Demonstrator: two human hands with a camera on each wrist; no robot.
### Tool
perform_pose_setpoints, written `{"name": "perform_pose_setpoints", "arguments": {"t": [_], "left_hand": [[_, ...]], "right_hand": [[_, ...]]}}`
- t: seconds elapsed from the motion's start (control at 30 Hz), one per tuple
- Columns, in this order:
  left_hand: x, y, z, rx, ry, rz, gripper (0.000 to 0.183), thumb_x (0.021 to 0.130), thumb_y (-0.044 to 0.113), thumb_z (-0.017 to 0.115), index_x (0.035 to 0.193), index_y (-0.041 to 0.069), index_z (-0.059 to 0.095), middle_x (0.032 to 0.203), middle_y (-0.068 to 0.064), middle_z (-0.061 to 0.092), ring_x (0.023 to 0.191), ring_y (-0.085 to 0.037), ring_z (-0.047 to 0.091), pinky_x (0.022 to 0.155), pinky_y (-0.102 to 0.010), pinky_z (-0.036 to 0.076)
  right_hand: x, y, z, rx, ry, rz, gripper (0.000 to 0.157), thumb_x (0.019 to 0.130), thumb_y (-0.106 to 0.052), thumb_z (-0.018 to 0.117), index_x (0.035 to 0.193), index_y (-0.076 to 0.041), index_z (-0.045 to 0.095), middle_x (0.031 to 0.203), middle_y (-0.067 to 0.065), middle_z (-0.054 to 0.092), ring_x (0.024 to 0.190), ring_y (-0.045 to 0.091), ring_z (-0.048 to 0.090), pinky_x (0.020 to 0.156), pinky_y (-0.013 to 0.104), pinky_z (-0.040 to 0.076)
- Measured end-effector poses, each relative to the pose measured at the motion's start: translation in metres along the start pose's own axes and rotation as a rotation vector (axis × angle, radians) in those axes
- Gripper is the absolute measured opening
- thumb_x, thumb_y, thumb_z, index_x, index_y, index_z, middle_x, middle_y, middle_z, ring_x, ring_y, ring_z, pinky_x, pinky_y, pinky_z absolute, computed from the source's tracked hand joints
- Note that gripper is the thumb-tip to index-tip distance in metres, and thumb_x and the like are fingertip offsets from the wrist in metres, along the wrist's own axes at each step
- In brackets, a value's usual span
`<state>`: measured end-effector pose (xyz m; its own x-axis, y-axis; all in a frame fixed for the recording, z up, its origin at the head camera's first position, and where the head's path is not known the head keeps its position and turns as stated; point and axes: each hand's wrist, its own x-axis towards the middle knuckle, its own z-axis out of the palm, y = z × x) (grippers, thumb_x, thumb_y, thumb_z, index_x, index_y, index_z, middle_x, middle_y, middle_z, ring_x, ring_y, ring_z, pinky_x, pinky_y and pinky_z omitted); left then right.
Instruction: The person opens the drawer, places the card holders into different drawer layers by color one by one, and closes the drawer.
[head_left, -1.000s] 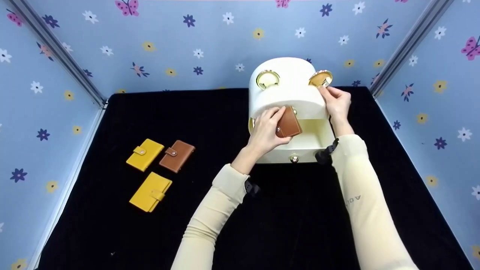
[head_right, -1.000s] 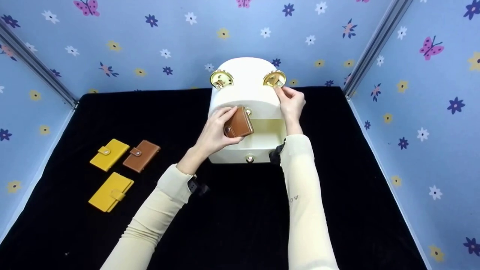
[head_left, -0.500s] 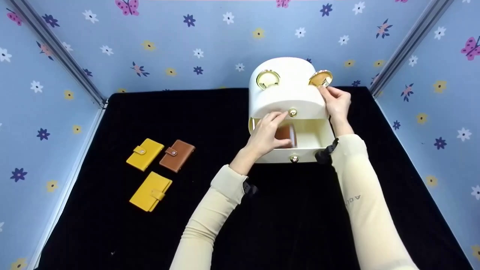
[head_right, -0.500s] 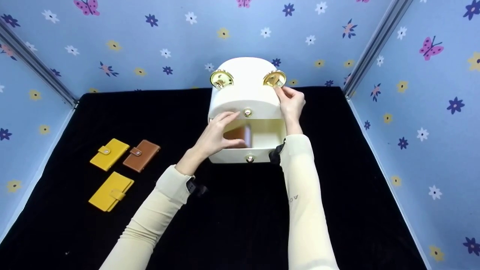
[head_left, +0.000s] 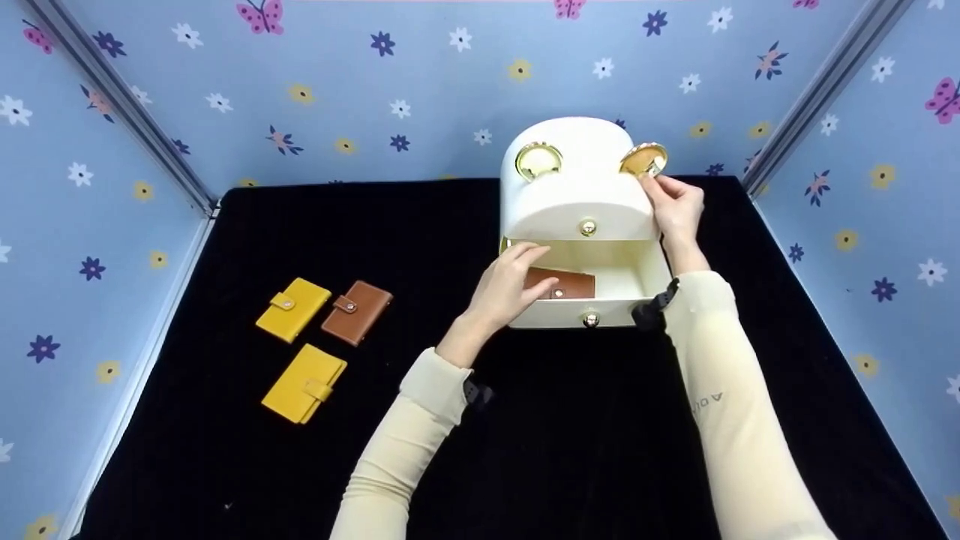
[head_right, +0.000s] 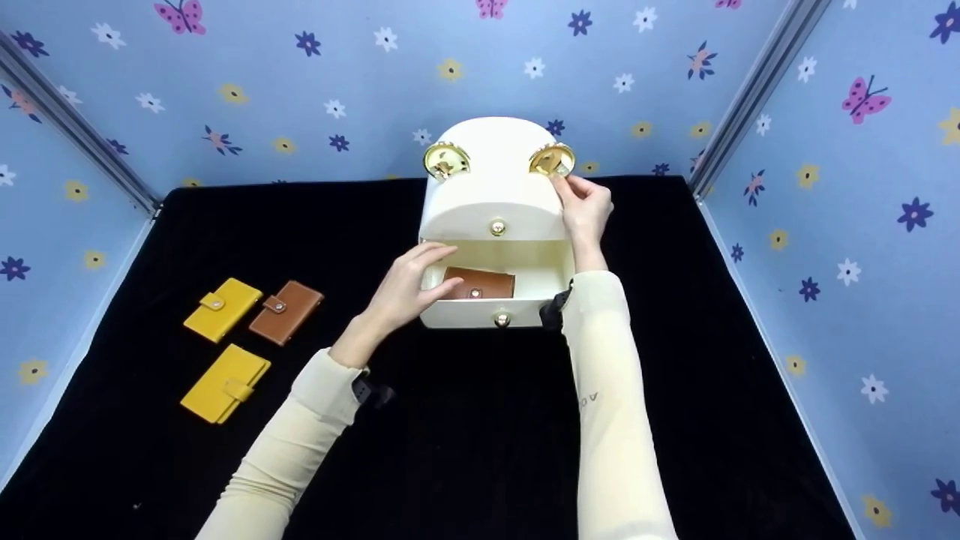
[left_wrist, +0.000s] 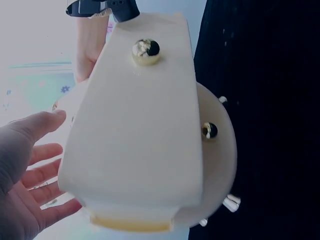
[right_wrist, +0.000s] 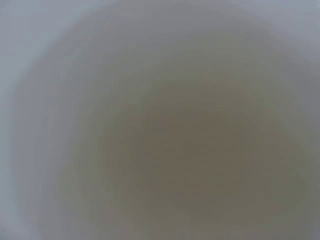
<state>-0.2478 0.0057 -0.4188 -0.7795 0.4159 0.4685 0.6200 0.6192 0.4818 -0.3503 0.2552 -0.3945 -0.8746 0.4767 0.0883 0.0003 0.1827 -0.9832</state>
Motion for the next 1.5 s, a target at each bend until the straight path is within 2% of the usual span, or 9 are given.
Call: {"name": "perform_pose_setpoints", "arguments": {"t": [0.13,0.43,0.8,0.97,1.17,1.5], "left_hand": [[-0.007,-0.008,-0.002,-0.023,0.045,-0.017,0.040,0.082,0.025,0.064,0.114,0.001,0.057,0.110,-0.009,0.056,0.104,-0.021,0.051,0.087,-0.027,0.041],[-0.022,-0.034,-0.012,0.005,0.081,-0.082,0.039,0.081,0.021,0.064,0.113,0.000,0.058,0.108,-0.009,0.057,0.101,-0.021,0.052,0.086,-0.030,0.042],[-0.047,-0.079,-0.026,0.067,0.063,-0.227,0.040,0.082,0.021,0.064,0.115,-0.001,0.056,0.112,-0.013,0.055,0.104,-0.025,0.050,0.089,-0.034,0.040],[-0.056,-0.100,-0.032,0.095,0.016,-0.317,0.044,0.082,0.023,0.063,0.118,-0.001,0.054,0.114,-0.015,0.053,0.107,-0.027,0.048,0.089,-0.038,0.039],[-0.068,-0.123,-0.039,0.132,-0.075,-0.430,0.050,0.083,0.025,0.062,0.123,-0.002,0.049,0.119,-0.018,0.049,0.110,-0.032,0.045,0.089,-0.042,0.038],[-0.085,-0.153,-0.049,0.187,-0.199,-0.596,0.058,0.083,0.028,0.061,0.129,-0.002,0.041,0.125,-0.023,0.041,0.112,-0.036,0.041,0.085,-0.047,0.039]], "right_hand": [[0.000,0.000,0.000,-0.004,-0.001,-0.001,0.030,0.072,-0.027,0.074,0.094,-0.008,0.071,0.085,0.000,0.067,0.068,0.007,0.058,0.062,0.018,0.045],[-0.001,0.000,-0.001,0.004,-0.004,-0.002,0.028,0.072,-0.026,0.074,0.093,-0.008,0.071,0.080,-0.003,0.066,0.066,0.007,0.058,0.062,0.018,0.045],[-0.001,0.000,0.000,0.028,-0.009,-0.011,0.025,0.072,-0.024,0.074,0.090,-0.007,0.072,0.075,-0.005,0.065,0.064,0.006,0.057,0.061,0.018,0.045],[-0.002,-0.001,-0.001,0.027,-0.008,-0.018,0.024,0.072,-0.023,0.074,0.089,-0.008,0.072,0.075,-0.005,0.065,0.064,0.006,0.057,0.061,0.018,0.045],[-0.001,-0.001,-0.001,0.019,-0.011,-0.007,0.027,0.071,-0.025,0.074,0.092,-0.007,0.071,0.077,-0.004,0.066,0.065,0.006,0.058,0.061,0.018,0.045],[-0.002,-0.001,-0.001,0.053,-0.017,-0.030,0.025,0.071,-0.022,0.074,0.090,-0.006,0.072,0.076,-0.003,0.066,0.064,0.006,0.057,0.059,0.017,0.045]]}}
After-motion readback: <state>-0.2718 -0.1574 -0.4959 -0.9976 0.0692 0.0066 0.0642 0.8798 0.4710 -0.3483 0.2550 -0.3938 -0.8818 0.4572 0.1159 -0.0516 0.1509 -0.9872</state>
